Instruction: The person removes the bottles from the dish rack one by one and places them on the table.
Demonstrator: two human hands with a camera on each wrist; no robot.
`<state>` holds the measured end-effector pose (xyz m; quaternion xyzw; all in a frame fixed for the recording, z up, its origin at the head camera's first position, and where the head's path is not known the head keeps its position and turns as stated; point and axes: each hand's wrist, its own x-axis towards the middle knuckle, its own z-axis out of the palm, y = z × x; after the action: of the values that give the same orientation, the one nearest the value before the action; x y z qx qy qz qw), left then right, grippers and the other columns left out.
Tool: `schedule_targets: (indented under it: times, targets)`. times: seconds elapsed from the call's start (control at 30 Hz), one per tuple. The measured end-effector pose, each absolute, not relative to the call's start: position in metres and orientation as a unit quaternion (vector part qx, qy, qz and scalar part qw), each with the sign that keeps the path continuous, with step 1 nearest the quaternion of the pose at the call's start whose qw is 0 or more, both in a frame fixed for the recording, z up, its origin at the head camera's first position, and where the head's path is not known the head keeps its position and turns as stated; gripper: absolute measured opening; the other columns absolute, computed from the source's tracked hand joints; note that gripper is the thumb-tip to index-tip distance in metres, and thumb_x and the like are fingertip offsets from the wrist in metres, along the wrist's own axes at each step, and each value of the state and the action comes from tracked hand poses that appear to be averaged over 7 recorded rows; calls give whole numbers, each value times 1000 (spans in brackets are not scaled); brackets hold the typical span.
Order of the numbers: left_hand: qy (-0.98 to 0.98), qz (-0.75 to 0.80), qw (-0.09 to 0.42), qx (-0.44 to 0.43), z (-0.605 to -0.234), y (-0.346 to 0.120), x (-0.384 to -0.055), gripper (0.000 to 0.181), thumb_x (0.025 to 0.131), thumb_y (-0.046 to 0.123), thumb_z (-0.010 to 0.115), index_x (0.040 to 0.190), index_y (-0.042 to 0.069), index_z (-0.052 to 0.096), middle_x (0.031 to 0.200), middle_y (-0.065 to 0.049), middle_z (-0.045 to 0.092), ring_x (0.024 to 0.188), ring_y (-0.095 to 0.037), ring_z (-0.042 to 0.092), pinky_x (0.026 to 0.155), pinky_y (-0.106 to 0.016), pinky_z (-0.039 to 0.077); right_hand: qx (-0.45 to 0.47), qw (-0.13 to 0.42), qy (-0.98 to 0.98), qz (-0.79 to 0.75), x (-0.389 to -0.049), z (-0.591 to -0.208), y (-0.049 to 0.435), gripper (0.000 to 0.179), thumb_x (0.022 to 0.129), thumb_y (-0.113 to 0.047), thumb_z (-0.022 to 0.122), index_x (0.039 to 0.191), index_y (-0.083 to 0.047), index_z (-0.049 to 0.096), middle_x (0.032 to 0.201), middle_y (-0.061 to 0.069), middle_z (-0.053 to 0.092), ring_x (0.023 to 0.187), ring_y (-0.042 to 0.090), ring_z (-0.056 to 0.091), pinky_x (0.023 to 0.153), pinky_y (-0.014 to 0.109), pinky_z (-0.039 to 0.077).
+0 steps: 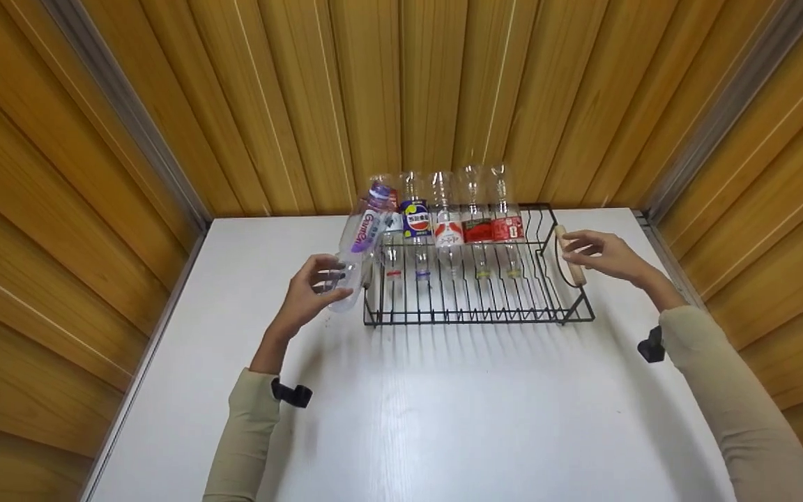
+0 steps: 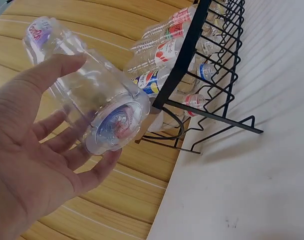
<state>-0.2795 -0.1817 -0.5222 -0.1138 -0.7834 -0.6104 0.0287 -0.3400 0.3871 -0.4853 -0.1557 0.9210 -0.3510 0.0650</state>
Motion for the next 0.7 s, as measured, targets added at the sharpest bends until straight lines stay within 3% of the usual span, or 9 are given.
schedule_targets:
  times: [0.1,0.3,0.5,0.7]
  targets:
    - [-768,-633,29,-92,-528,-185,-284,61,84,11,83,134,6,49,138,-18,60,127,-35,60,109,-51,49,-139,68,920,-361,-340,-490,394,61,102,-36,63,150,-2,48,139,28,59,119,38,62,82,15,51]
    - [-756,-650,39,-68,-538,-190,-291,68,86,14,83,138,8,40,142,-17,57,131,-36,57,110,-53,48,-120,67,919,-369,-341,-497,400,59,102,-35,63,149,-3,49,139,27,58,105,13,63,83,25,55]
    - [-768,-637,50,-36,-549,-194,-294,93,84,16,84,156,24,26,144,-12,51,133,-35,55,106,-55,49,-125,90,914,-375,-337,-508,405,57,101,-30,66,148,-2,50,128,26,61,99,15,67,76,23,55]
    - [-782,-621,48,-7,-562,-195,-300,92,85,21,82,159,21,29,145,-14,46,135,-35,48,111,-56,45,-120,94,896,-416,-338,-519,413,60,100,-28,68,150,-4,47,126,23,64,93,3,67,85,34,58]
